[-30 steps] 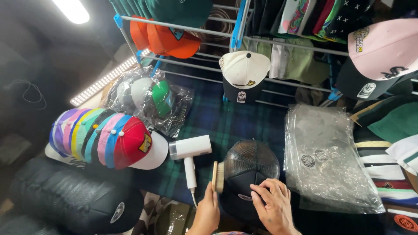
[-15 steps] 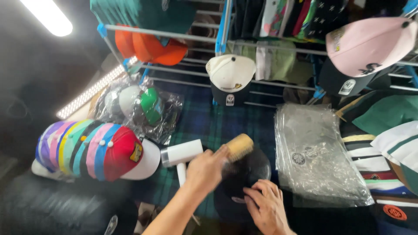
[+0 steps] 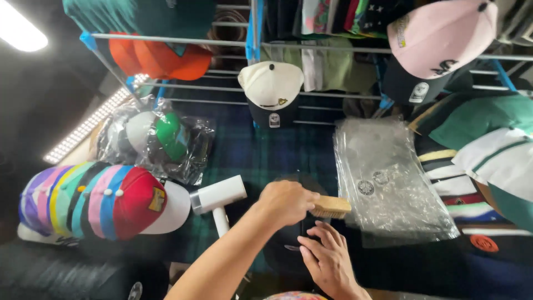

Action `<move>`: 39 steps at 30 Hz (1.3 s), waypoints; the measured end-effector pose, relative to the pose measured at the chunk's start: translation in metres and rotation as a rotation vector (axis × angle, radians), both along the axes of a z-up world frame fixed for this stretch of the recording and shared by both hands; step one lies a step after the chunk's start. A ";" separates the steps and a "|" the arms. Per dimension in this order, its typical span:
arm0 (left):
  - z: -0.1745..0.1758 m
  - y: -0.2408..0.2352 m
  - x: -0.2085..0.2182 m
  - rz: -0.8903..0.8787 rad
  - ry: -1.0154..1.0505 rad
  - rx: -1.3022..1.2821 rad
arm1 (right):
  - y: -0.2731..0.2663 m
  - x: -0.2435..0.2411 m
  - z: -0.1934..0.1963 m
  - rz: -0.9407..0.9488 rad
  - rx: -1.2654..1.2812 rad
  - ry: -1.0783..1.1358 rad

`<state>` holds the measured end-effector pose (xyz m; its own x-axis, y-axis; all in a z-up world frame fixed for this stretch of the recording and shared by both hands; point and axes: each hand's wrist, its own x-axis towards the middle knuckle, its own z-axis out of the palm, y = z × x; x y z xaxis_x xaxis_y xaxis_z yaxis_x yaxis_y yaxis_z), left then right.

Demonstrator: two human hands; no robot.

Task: The person cleans a black mesh cap by first brushing its surface with a wooden brush. They then use a white handheld steamer to apply steam to the cap, moving the device over the fabric to remove wrinkles or odors.

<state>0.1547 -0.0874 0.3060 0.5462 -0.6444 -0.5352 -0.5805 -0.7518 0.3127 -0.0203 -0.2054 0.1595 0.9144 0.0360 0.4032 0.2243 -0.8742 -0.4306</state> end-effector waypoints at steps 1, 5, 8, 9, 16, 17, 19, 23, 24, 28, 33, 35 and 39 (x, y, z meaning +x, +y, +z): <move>-0.008 -0.003 0.012 0.012 -0.013 0.002 | -0.002 0.002 -0.002 0.012 0.002 -0.013; -0.062 -0.002 0.066 0.297 -0.033 0.078 | -0.004 0.003 0.001 0.030 0.076 0.052; -0.093 0.027 0.058 0.506 -0.067 0.149 | -0.007 -0.006 0.008 0.095 0.086 -0.049; -0.094 0.037 0.058 0.549 -0.113 0.104 | -0.006 -0.002 0.009 0.107 0.116 -0.083; -0.098 0.073 -0.070 0.191 -0.598 -0.651 | -0.011 0.007 0.011 0.068 0.372 -0.117; -0.118 0.085 -0.074 0.426 -0.390 -0.617 | -0.011 0.005 0.014 0.069 0.373 -0.117; -0.142 0.109 -0.087 0.648 -0.175 -0.574 | -0.010 0.000 0.015 0.064 0.370 -0.118; -0.181 0.131 -0.129 1.164 0.181 -0.446 | -0.010 -0.001 0.013 0.046 0.360 -0.088; -0.195 0.130 -0.142 1.239 0.119 -0.527 | -0.011 0.001 0.012 0.038 0.345 -0.085; -0.221 0.106 -0.163 1.051 -0.068 -0.910 | -0.011 -0.001 0.011 0.064 0.345 -0.078; -0.222 0.128 -0.160 1.363 0.262 -0.457 | 0.003 -0.002 0.014 -0.015 0.019 -0.122; -0.180 0.101 -0.161 1.541 0.519 -0.918 | 0.022 -0.009 0.016 0.034 0.216 0.198; -0.143 0.063 -0.164 1.393 0.886 -1.531 | 0.051 -0.012 0.035 0.004 0.780 0.855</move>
